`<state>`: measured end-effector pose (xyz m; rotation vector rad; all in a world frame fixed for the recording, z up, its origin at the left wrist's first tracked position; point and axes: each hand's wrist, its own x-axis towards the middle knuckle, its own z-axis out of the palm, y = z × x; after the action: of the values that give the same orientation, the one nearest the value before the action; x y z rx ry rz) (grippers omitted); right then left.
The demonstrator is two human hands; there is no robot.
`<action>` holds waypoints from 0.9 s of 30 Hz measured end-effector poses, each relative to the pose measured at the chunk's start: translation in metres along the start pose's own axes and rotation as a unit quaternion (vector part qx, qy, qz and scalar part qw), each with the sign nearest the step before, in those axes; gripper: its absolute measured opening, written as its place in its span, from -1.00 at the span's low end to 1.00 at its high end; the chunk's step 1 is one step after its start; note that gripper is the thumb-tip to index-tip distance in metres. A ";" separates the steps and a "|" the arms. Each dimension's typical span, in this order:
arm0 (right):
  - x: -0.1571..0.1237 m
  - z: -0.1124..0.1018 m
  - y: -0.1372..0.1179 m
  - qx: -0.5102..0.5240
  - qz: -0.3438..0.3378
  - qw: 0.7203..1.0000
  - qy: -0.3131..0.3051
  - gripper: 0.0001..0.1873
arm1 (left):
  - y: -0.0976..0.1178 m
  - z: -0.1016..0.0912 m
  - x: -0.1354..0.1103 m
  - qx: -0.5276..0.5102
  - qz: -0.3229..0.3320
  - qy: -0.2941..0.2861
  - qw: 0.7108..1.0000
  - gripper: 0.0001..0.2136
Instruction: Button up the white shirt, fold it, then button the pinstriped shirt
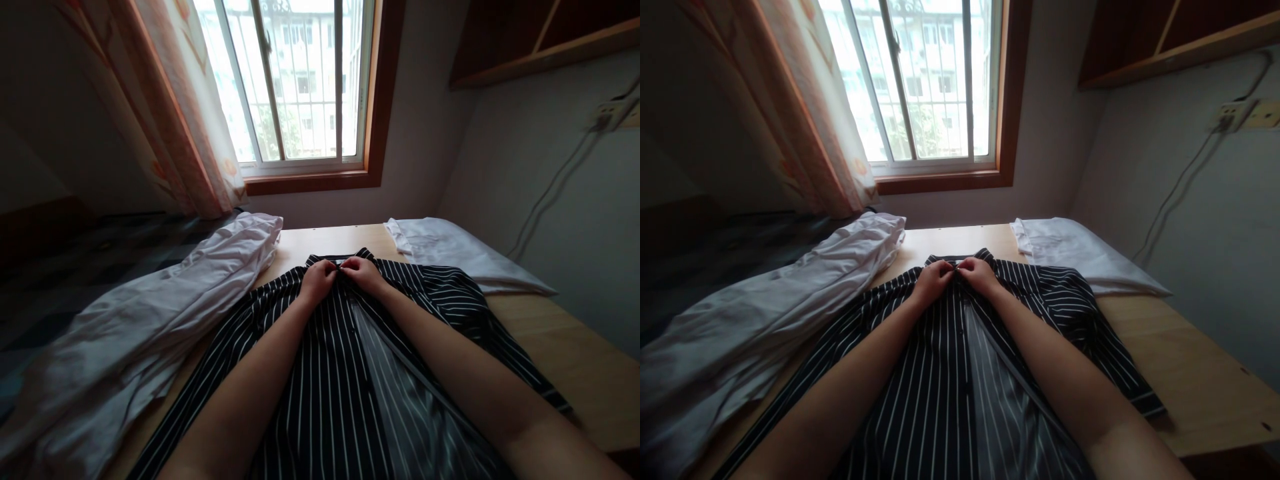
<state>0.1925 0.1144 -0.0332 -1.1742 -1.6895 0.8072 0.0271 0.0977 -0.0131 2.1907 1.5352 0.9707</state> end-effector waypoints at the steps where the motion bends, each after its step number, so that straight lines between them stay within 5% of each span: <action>1: 0.000 0.000 0.000 -0.008 -0.006 1.000 0.004 -0.91 | 0.000 0.000 0.000 -0.010 -0.005 -0.001 1.000 -0.89; 16: -0.001 0.008 -0.002 -0.093 -0.045 0.994 0.040 -0.90 | 0.008 -0.005 0.005 -0.036 -0.073 -0.011 0.997 -0.70; 27: -0.002 0.009 -0.003 -0.112 -0.053 0.992 0.037 -0.88 | 0.007 -0.003 0.004 -0.027 -0.089 -0.004 0.996 -0.82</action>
<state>0.1838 0.1114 -0.0343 -1.2385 -1.7981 0.5114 0.0310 0.0978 -0.0055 1.9799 1.6483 0.9333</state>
